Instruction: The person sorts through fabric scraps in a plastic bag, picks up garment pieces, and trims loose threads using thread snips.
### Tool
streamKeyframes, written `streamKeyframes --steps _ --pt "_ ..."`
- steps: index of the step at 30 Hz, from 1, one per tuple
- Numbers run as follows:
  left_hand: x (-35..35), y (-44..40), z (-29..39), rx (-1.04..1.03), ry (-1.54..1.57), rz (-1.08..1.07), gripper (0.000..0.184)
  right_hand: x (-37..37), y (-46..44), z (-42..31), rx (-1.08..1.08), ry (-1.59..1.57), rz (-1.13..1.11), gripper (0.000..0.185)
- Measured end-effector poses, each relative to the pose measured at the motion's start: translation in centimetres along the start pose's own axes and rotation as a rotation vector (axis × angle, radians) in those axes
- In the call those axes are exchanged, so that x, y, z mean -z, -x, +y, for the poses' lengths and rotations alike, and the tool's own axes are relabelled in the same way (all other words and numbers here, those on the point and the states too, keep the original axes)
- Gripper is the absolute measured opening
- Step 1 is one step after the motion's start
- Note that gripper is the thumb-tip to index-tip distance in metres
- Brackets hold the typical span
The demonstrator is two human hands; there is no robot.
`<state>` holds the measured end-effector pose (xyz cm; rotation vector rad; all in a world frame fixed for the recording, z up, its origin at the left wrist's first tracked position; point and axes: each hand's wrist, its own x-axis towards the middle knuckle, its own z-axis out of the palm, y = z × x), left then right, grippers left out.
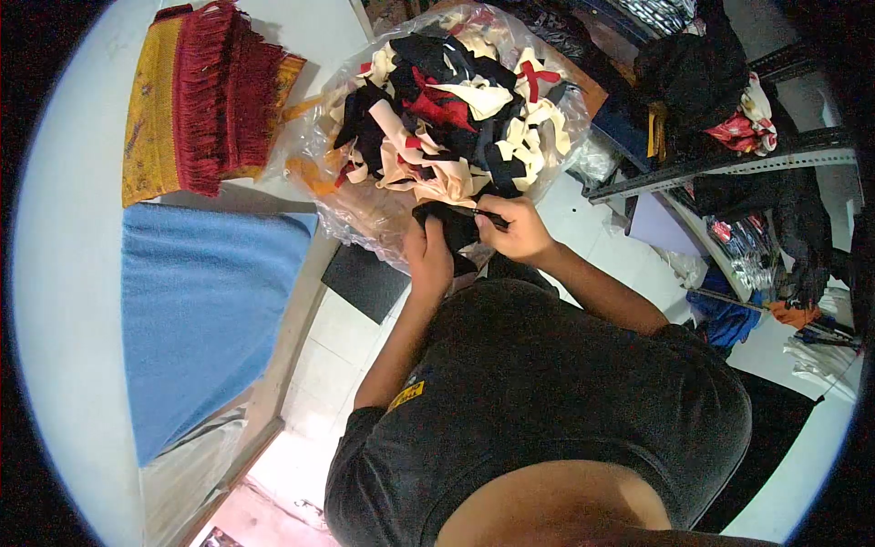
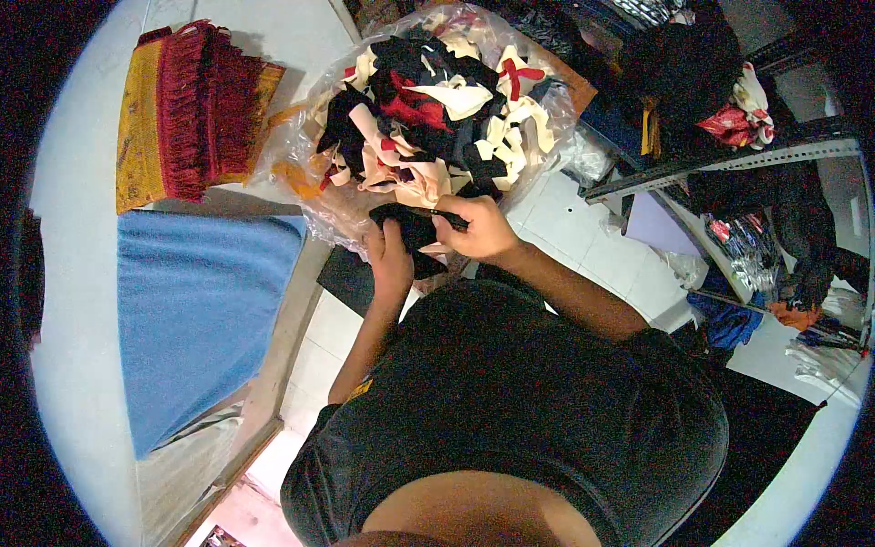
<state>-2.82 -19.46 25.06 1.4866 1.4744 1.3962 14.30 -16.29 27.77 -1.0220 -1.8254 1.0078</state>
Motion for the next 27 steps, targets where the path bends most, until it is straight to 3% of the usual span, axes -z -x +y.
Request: streamKeyframes --steps 1,4,7,9,16,18,27 --pt "0.1 0.1 -0.1 -0.083 -0.101 0.022 0.021 0.0 0.1 0.0 0.001 0.000 0.000 0.009" --pt "0.1 0.5 -0.9 0.105 -0.034 0.026 0.024 0.0 0.3 0.1 0.004 -0.011 0.030 0.010" --pt "0.3 0.4 -0.6 0.053 -0.062 0.053 0.025 0.1 0.6 0.2 -0.043 0.006 -0.005 0.010" --pt "0.5 0.2 0.3 0.185 0.142 0.038 0.025 0.0 0.9 0.3 -0.073 0.000 0.003 0.011" --pt "0.4 1.1 -0.3 0.050 -0.104 -0.007 0.025 0.4 1.0 -0.9 -0.101 0.017 -0.009 0.011" --pt "-0.2 1.1 0.7 0.209 0.146 0.045 0.024 0.4 1.0 -0.9 -0.010 0.022 0.006 0.011" --pt "-0.6 1.5 1.6 0.218 0.292 -0.029 0.024 0.1 1.6 -0.6 0.005 -0.016 0.039 0.013"
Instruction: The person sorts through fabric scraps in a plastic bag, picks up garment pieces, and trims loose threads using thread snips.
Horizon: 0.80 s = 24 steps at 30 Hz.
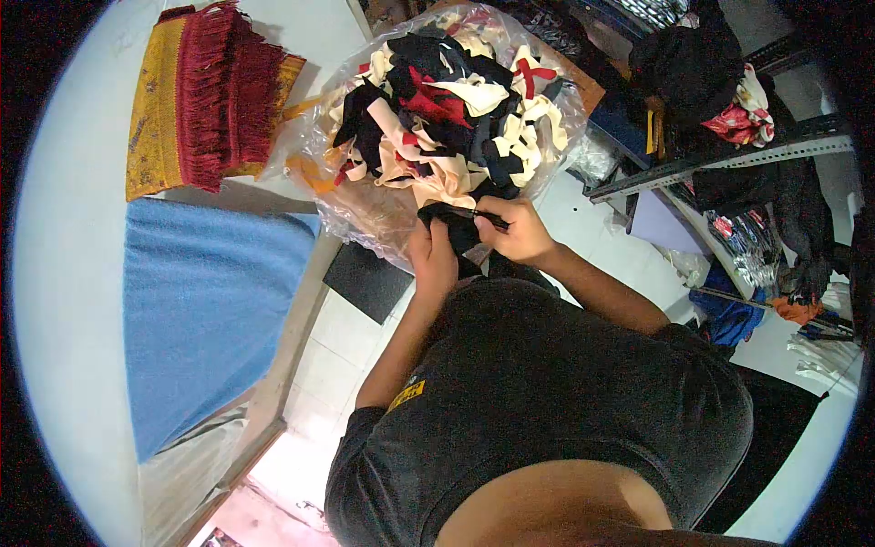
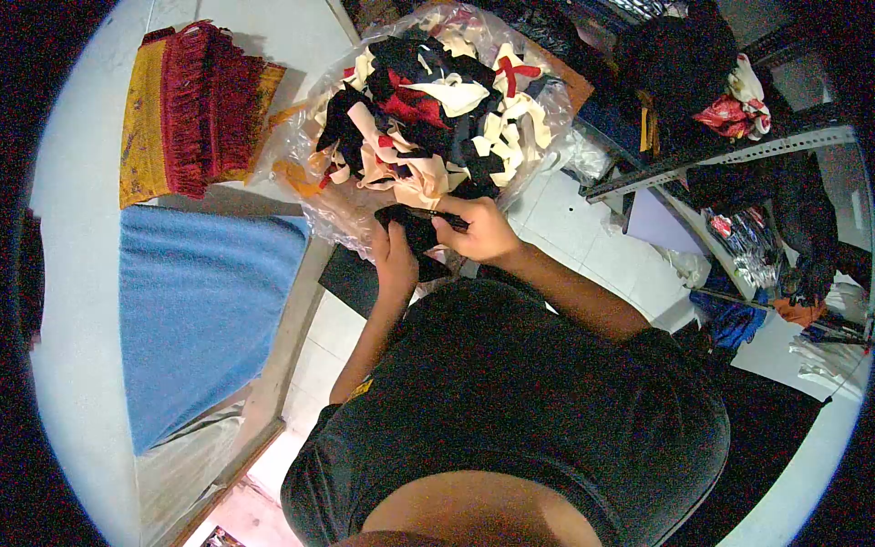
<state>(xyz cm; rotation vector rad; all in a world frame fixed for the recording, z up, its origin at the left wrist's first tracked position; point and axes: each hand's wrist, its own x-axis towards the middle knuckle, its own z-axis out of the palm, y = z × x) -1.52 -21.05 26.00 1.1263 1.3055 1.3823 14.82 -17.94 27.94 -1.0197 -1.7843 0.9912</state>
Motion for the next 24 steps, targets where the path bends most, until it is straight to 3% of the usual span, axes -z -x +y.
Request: streamKeyframes --steps 4,6,10,13,16,19,22,24 --pt "0.2 -0.2 0.3 -0.016 -0.026 0.003 0.026 0.2 0.2 -0.5 -0.085 0.029 -0.013 0.012" --pt "0.3 -0.1 1.5 0.139 -0.084 -0.002 0.029 0.3 0.3 -0.3 -0.060 0.042 -0.002 0.011" --pt "1.0 -0.7 0.1 0.010 -0.268 -0.007 0.029 0.4 0.4 -0.2 -0.059 0.060 0.003 0.011" --pt "0.6 -0.9 1.2 0.121 -0.088 0.094 0.028 0.4 0.5 -0.2 -0.057 0.070 -0.020 0.011" --pt "0.8 -0.9 -0.8 0.053 -0.018 0.082 0.027 0.2 0.5 -0.1 -0.049 0.034 0.019 0.011" --pt "0.6 -0.4 -1.7 -0.207 -0.411 0.038 0.027 0.2 0.3 -0.1 -0.060 0.047 0.007 0.010" --pt "0.1 -0.3 -0.9 0.045 -0.119 0.008 0.026 0.0 0.2 0.1 -0.045 0.037 0.001 0.010" --pt "0.3 -0.6 -1.1 -0.052 -0.185 0.008 0.026 -0.2 0.2 0.5 -0.098 -0.004 0.003 0.010"
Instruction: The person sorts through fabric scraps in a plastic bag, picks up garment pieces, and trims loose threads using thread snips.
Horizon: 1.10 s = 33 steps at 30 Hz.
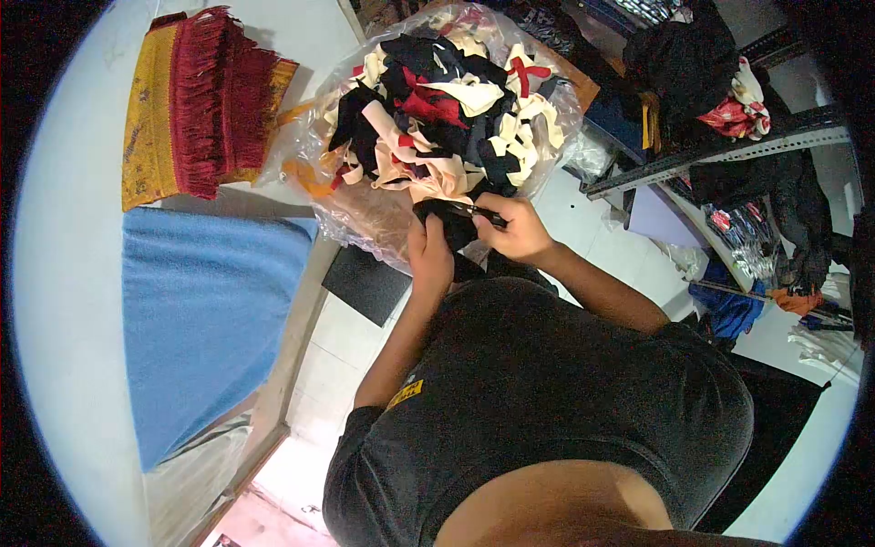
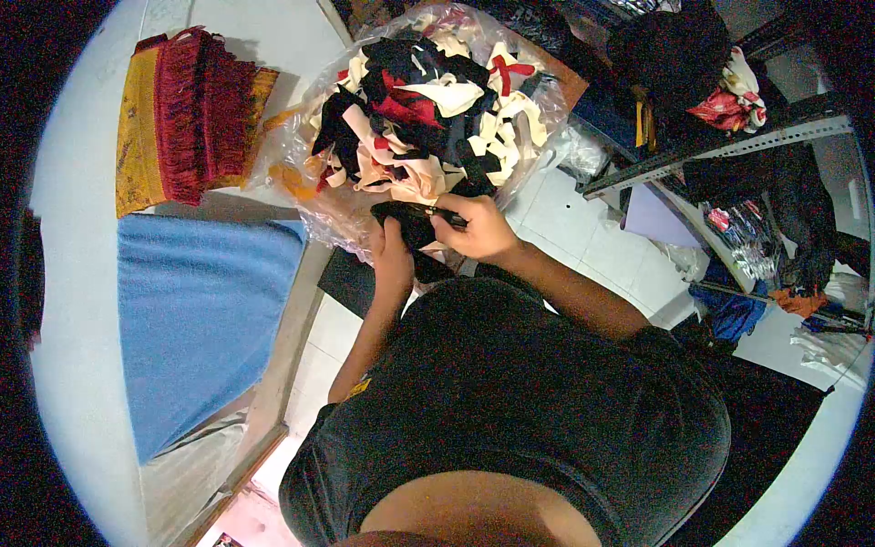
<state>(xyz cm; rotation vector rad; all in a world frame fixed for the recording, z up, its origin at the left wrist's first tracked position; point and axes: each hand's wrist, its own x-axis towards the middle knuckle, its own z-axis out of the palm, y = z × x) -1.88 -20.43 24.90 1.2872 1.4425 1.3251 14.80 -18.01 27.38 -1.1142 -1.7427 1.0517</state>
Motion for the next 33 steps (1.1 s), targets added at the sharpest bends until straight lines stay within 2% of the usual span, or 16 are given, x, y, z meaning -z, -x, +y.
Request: streamKeyframes --steps 2,5,7,10,15,18,19,21,23,27,29,33 --pt "0.4 -0.4 0.0 -0.094 -0.067 0.011 0.027 0.0 -0.3 -0.4 0.020 0.014 0.002 0.010" --pt "1.4 -1.0 0.4 -0.011 -0.082 0.014 0.027 -0.1 -0.4 -0.2 0.042 0.040 -0.007 0.010" --pt "1.7 -1.4 0.6 0.104 0.059 0.039 0.027 -0.2 -0.6 -0.3 0.047 0.051 -0.017 0.010" --pt "2.0 -1.5 0.7 0.164 0.084 0.027 0.026 -0.5 -0.9 -0.6 0.001 0.059 0.013 0.011" --pt "1.5 -0.9 0.9 0.082 0.107 0.033 0.023 -1.1 -1.3 0.4 0.012 0.055 -0.008 0.016" --pt "1.7 -1.2 0.8 0.191 0.276 -0.001 0.023 -1.3 -1.6 -0.1 -0.033 0.029 -0.051 0.017" --pt "2.0 -1.6 0.7 0.055 0.122 0.002 0.023 -1.5 -1.8 0.0 -0.032 0.029 -0.053 0.017" --pt "2.6 -1.9 0.8 -0.078 -0.032 0.013 0.023 -1.9 -2.0 0.2 0.069 0.021 0.030 0.016" --pt "3.2 -2.2 2.3 0.220 0.154 0.011 0.026 -2.2 -2.0 0.7 0.065 0.020 0.014 0.016" --pt "3.6 -2.2 1.5 0.213 0.078 0.002 0.028 -2.1 -2.3 0.5 0.071 0.042 -0.026 0.016" --pt "3.3 -2.1 2.1 0.193 0.218 0.031 0.028 -2.0 -2.3 0.4 0.038 0.044 -0.046 0.018" --pt "2.6 -1.6 1.8 0.186 0.189 0.004 0.028 -1.9 -2.3 0.6 -0.008 0.049 -0.081 0.022"
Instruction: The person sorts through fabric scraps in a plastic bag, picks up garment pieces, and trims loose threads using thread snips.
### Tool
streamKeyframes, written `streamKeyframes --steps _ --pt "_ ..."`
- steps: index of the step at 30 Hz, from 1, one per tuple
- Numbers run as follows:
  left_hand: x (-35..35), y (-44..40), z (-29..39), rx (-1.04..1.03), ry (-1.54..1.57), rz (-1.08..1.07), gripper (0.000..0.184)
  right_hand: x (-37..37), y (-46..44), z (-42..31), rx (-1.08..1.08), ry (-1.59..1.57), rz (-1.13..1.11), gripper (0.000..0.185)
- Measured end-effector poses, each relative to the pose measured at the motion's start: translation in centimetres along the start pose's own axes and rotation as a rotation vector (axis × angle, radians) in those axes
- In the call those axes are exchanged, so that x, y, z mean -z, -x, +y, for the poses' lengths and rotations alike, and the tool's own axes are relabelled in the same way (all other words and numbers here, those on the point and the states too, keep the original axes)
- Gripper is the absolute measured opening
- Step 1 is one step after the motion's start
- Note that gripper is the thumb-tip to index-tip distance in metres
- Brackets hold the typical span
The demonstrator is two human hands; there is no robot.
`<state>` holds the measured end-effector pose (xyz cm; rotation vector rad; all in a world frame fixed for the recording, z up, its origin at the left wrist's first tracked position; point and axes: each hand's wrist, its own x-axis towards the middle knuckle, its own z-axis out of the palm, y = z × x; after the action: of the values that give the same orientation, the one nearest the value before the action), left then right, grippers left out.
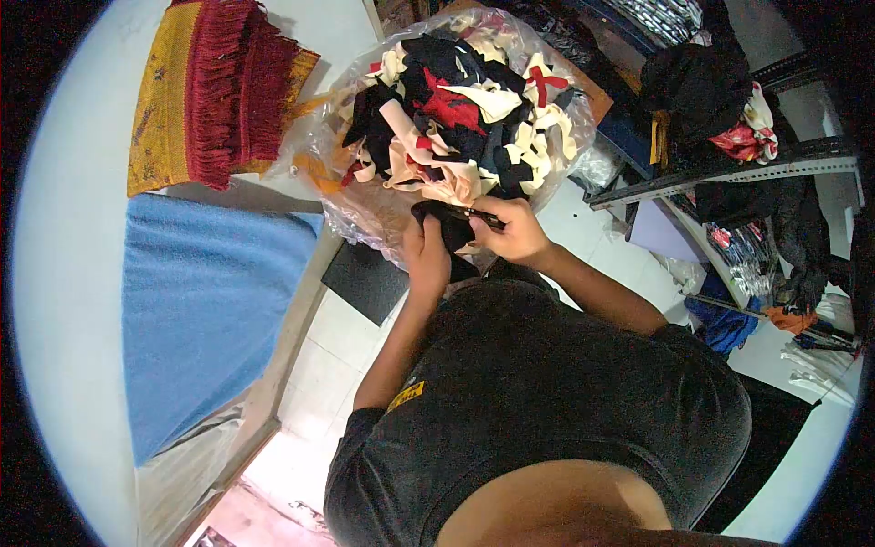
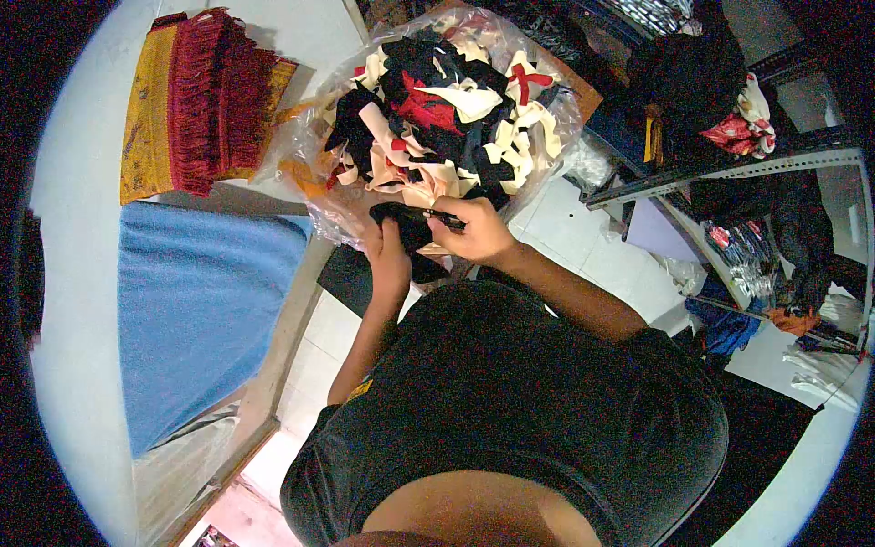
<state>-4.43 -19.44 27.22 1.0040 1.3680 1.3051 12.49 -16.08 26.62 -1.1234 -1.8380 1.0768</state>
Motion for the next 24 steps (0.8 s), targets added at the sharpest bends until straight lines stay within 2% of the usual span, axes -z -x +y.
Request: streamKeyframes --steps 3,5,6,8,12,14,17,20,24 --pt "-0.3 0.1 -1.5 -0.055 0.031 0.023 0.021 -0.1 -0.1 0.1 0.032 -0.019 0.030 0.018" --pt "-0.3 0.0 -1.7 -0.168 -0.110 0.055 0.020 -0.1 0.1 -0.3 0.026 -0.008 0.051 0.019" --pt "-0.1 0.1 -1.7 -0.168 -0.111 0.053 0.020 -0.1 0.2 -0.5 0.021 0.003 0.071 0.019" --pt "-0.1 0.2 0.0 0.042 -0.045 -0.015 0.020 -0.1 0.4 -0.4 0.012 -0.020 0.079 0.019" --pt "0.3 -0.2 -1.0 0.053 -0.008 -0.035 0.022 -0.1 0.6 0.1 -0.003 -0.053 0.060 0.019" --pt "0.5 -0.5 -0.9 -0.144 -0.218 0.042 0.024 0.1 0.7 0.1 0.022 -0.045 0.041 0.018" --pt "0.3 -0.3 1.4 -0.032 -0.097 0.118 0.030 0.1 0.9 -0.3 0.022 -0.049 0.017 0.018" --pt "0.8 -0.5 1.1 -0.047 -0.030 0.075 0.026 0.0 1.2 -0.3 0.003 -0.061 0.017 0.017" --pt "0.1 0.3 0.0 -0.063 -0.102 0.083 0.025 0.0 1.2 -0.4 0.068 -0.049 0.046 0.018"
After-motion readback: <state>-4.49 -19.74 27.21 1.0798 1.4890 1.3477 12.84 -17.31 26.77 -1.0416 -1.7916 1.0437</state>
